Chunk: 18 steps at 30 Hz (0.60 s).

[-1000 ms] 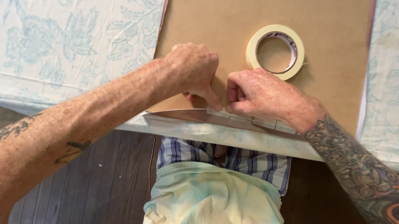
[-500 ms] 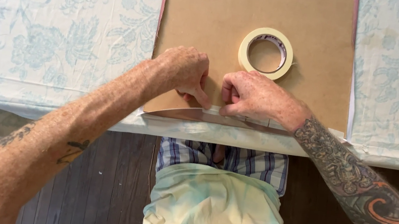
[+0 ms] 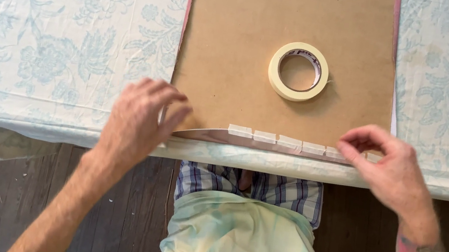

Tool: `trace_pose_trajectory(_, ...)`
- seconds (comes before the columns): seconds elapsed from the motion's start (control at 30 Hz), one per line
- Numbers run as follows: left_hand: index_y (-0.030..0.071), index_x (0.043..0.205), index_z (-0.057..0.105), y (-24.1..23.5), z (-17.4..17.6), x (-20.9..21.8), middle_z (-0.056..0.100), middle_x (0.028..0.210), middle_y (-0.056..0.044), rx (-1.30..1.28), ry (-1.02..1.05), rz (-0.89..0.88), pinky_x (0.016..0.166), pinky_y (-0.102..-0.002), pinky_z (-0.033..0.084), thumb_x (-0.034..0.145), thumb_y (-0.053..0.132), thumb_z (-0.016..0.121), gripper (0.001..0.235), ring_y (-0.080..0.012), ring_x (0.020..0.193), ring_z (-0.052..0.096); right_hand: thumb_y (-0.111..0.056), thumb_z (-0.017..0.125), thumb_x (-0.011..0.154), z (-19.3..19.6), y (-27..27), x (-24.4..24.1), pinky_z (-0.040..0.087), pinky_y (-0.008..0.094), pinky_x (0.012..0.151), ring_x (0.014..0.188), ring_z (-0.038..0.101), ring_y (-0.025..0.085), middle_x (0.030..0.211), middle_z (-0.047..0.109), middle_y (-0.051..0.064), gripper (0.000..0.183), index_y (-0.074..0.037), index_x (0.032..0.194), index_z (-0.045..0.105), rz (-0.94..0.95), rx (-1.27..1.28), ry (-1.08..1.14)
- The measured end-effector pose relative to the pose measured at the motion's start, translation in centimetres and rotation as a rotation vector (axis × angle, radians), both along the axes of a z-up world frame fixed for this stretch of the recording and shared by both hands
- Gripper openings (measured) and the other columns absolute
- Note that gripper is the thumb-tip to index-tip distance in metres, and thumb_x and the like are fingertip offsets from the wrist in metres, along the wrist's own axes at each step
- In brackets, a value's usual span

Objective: Securing fabric to a board by folding the edges over and applying multiple small strips of masking tape.

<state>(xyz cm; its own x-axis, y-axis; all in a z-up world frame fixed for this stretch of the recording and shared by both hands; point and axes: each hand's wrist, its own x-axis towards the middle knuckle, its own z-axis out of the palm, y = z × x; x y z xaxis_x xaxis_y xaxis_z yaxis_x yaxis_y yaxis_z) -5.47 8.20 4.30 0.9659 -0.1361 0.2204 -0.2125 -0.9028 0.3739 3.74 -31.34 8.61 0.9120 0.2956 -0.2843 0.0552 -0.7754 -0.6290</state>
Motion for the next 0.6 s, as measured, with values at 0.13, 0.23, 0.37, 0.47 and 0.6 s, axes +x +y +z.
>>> trace_pose_trajectory(0.13,0.011,0.12,0.072,-2.6,-0.5,-1.1,0.073,0.117,-0.009,0.077,0.067,-0.122,0.093,-0.043,0.05,0.096,0.04,0.069,0.038,-0.0227,0.107,0.065,-0.01,0.077,0.085,-0.6,2.5,-1.8,0.058,0.023,0.083,0.087,0.071,0.012,0.096,0.078,0.004,0.014,-0.007,0.098,0.077,0.148,0.15,-0.127)
trace_pose_trajectory(0.23,0.012,0.124,0.069,-4.8,-1.1,-0.7,0.071,0.115,-0.008,0.048,0.034,-0.214,0.093,-0.042,0.051,0.098,0.03,0.066,0.032,-0.0227,0.104,0.065,-0.009,0.075,0.086,-1.3,5.1,-2.7,0.058,0.03,0.092,0.094,0.071,0.017,0.1,0.076,0.009,0.019,-0.006,0.104,0.076,0.395,0.202,-0.272)
trace_pose_trajectory(0.37,0.013,0.124,0.068,-7.7,-2.5,-0.6,0.066,0.116,-0.007,0.174,-0.073,-0.304,0.092,-0.045,0.051,0.093,0.024,0.072,0.032,-0.0243,0.104,0.062,-0.01,0.07,0.092,-3.1,6.7,-3.4,0.053,0.036,0.083,0.096,0.06,0.021,0.109,0.066,0.004,0.03,-0.013,0.122,0.073,0.574,0.069,-0.483)
trace_pose_trajectory(0.47,0.011,0.113,0.067,-9.2,-4.1,-0.8,0.059,0.106,-0.007,0.197,-0.27,-0.32,0.096,-0.045,0.05,0.095,0.019,0.07,0.02,-0.0239,0.1,0.061,-0.011,0.068,0.093,-4.0,6.9,-3.4,0.053,0.039,0.088,0.102,0.06,0.022,0.11,0.062,0.004,0.026,-0.014,0.119,0.072,0.622,-0.005,-0.544)
trace_pose_trajectory(0.6,0.008,0.109,0.069,-9.5,-4.7,-1.2,0.056,0.104,-0.009,0.187,-0.39,-0.283,0.106,-0.054,0.044,0.093,0.024,0.07,0.023,-0.025,0.101,0.06,-0.013,0.067,0.09,-4.8,6.8,-3.3,0.051,0.037,0.092,0.105,0.061,0.019,0.108,0.062,0.001,0.021,-0.016,0.111,0.071,0.618,-0.051,-0.576)
